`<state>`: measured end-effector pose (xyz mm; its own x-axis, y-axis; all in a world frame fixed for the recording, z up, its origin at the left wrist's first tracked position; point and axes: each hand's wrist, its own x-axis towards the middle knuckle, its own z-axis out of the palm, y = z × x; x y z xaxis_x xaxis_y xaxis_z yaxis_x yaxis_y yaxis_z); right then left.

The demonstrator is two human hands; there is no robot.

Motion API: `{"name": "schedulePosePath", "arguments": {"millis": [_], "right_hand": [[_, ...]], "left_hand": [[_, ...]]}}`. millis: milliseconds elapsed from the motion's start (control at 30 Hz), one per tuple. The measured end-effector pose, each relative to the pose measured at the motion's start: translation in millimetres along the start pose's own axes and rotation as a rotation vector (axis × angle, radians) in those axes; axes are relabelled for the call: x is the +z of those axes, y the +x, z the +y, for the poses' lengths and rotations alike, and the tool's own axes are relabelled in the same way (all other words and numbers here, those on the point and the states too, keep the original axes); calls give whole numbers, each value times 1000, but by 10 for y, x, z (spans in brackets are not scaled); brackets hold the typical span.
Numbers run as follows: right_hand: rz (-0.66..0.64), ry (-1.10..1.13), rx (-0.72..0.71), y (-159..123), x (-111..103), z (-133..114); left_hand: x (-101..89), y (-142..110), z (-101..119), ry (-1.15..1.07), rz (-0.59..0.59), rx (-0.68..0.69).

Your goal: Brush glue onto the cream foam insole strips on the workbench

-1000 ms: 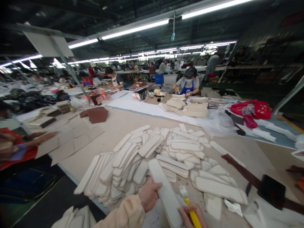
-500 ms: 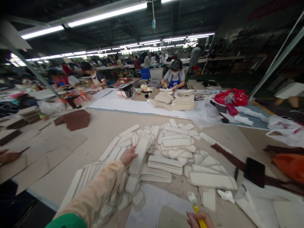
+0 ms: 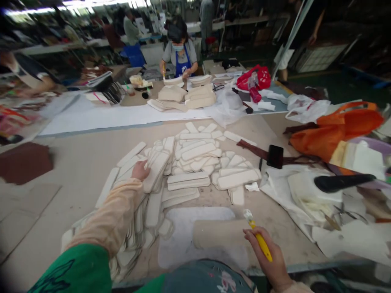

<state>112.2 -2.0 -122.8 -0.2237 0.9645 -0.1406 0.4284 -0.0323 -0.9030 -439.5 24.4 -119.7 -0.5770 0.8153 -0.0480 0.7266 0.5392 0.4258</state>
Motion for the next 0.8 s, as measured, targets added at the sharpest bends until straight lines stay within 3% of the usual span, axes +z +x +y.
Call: {"name": "schedulePosePath", "arguments": {"millis": [67,133,200,267,333,400,467,600,800], "right_hand": [[5,12,2,-66,-33,35],[-21,27,-7,-135,-51,65],[-78,35,-22,-199,-53,90],[-160,40,-33,-250,-30,104],[-243,43,-34,-285,23,93],[-335,48,-29,-306,101,57],[-418,57,-23,-313,191,6],[-526,63,-37,-297,331,-77],[-534,83,-53,-291,373,-46]], "left_hand": [[132,-312,115,-9,83,101],[335,-819,282,-81,89,279],[602,-1448,473,-161,-32,426],[894,-2064,655,-209,-177,481],[1152,-2547,808,-247,-277,455],[1338,-2843,925,-264,-335,405],[1451,-2971,1010,-268,-345,368],[1541,-2982,1091,-255,-288,346],[1547,-2962,1101,-224,-266,376]]}}
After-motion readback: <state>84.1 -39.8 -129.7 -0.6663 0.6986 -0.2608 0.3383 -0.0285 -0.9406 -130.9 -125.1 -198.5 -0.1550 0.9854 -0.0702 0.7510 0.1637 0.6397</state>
